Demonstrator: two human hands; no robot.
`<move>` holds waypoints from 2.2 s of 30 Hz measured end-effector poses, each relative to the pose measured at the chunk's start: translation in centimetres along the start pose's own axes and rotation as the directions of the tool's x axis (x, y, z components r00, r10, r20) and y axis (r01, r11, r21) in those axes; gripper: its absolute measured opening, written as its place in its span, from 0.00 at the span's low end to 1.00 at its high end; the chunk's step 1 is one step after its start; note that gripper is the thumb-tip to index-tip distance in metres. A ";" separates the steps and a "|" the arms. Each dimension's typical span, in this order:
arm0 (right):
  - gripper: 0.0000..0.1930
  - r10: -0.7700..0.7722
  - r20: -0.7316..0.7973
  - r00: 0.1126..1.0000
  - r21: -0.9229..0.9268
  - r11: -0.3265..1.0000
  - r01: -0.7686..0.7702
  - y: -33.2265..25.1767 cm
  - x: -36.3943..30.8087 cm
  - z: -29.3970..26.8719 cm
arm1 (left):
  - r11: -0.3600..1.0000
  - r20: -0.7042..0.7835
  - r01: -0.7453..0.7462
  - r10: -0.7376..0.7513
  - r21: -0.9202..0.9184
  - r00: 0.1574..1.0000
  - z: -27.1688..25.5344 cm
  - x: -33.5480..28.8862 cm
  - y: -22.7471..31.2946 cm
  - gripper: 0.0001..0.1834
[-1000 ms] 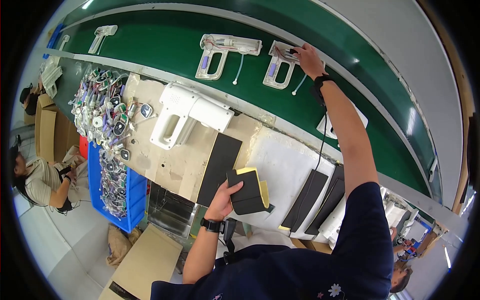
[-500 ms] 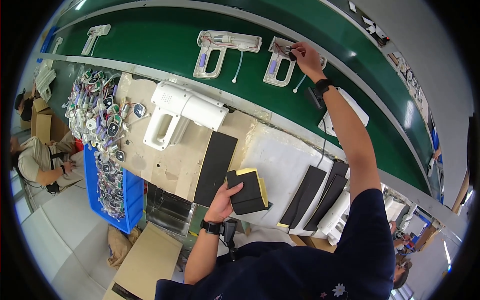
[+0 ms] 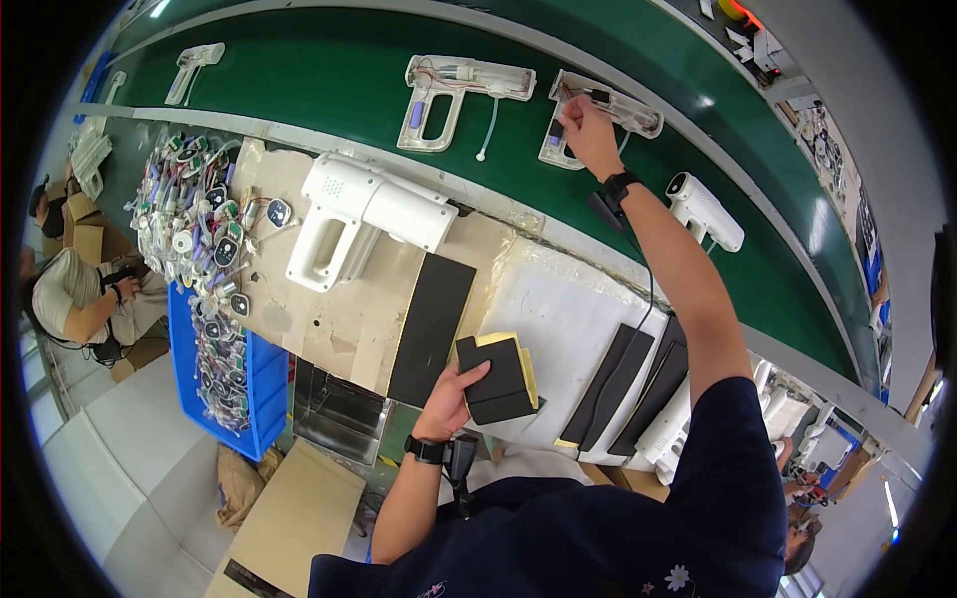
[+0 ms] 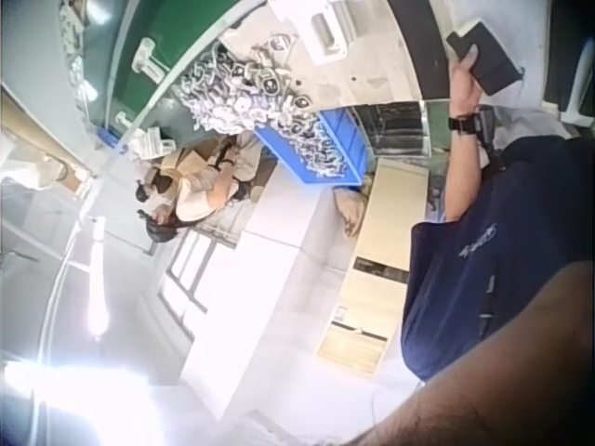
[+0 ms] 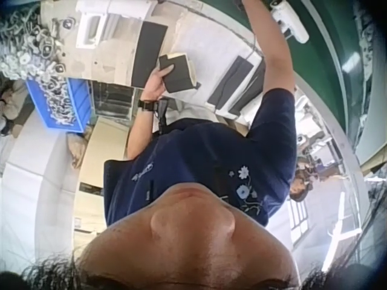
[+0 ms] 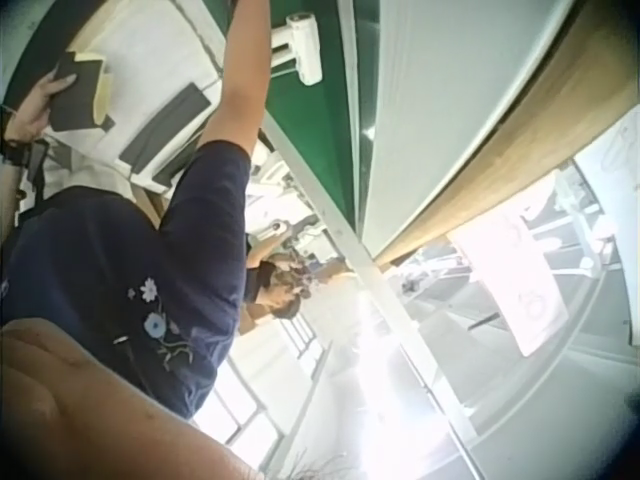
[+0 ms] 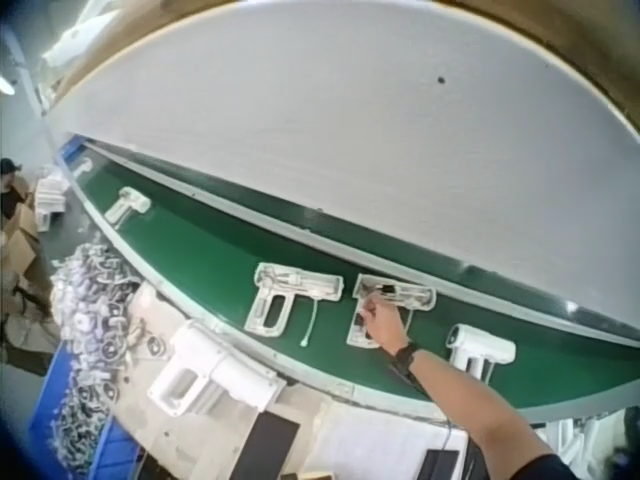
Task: Assemble small plastic components and adhesive strips onto electronic device housings on a factory assembly line.
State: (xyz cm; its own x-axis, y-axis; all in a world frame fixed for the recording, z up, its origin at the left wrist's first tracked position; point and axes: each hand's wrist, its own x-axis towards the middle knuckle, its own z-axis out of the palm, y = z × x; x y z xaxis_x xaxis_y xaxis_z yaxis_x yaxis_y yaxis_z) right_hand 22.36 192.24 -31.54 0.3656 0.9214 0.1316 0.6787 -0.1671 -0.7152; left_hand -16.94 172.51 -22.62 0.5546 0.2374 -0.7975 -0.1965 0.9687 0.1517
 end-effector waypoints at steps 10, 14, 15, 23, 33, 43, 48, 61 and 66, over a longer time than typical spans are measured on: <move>0.08 -0.249 -0.266 0.932 -0.261 0.949 0.179 -0.3 -2.8 1.4 | 0.997 0.002 -0.069 0.070 -0.040 0.998 0.2 -1.0 0.3 0.19; 0.10 -0.118 -0.201 0.973 -0.217 0.973 0.073 -1.0 -2.7 0.5 | 0.996 0.034 -0.072 0.074 -0.045 0.997 -0.1 -0.9 0.3 0.19; 0.10 -0.186 -0.241 0.953 -0.245 0.961 0.126 -2.4 -2.7 0.4 | 0.997 0.054 -0.067 0.069 -0.048 0.996 -0.3 -0.9 0.2 0.20; 0.37 -0.512 0.269 0.816 0.079 0.856 0.511 -23.6 -9.4 7.4 | 0.998 0.077 -0.026 0.030 -0.050 0.997 -0.1 -0.9 0.3 0.19; 0.35 -0.334 0.223 0.916 0.130 0.941 0.311 -15.2 -6.0 -3.3 | 0.996 -0.006 -0.085 0.085 0.007 0.996 -0.7 -1.0 0.7 0.19; 0.39 -0.074 0.262 0.962 -0.439 0.879 0.187 6.6 0.9 -15.2 | 0.997 0.013 -0.065 0.065 0.041 0.998 0.6 0.1 -1.1 0.17; 0.37 -0.078 0.288 0.954 -0.507 0.833 0.221 6.8 1.3 -13.4 | 0.997 -0.042 -0.067 0.069 0.043 0.997 1.6 0.1 -1.1 0.17; 0.37 -0.074 0.239 0.968 -0.545 0.815 0.196 8.1 0.0 -14.9 | 0.998 -0.033 -0.043 0.044 0.055 0.998 1.9 0.2 -1.3 0.16; 0.36 -0.036 0.260 0.965 -0.538 0.824 0.176 8.2 -0.7 -14.3 | 0.999 -0.021 -0.031 0.032 0.043 0.999 1.4 0.5 -1.6 0.17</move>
State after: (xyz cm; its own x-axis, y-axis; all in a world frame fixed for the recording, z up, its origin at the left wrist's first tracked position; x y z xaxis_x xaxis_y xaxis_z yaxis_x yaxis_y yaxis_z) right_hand 36.76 185.22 -27.68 0.1627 0.9863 -0.0254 0.9664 -0.1645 -0.1973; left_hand -15.18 171.15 -22.47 0.5307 0.2667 -0.8046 -0.1788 0.9631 0.2013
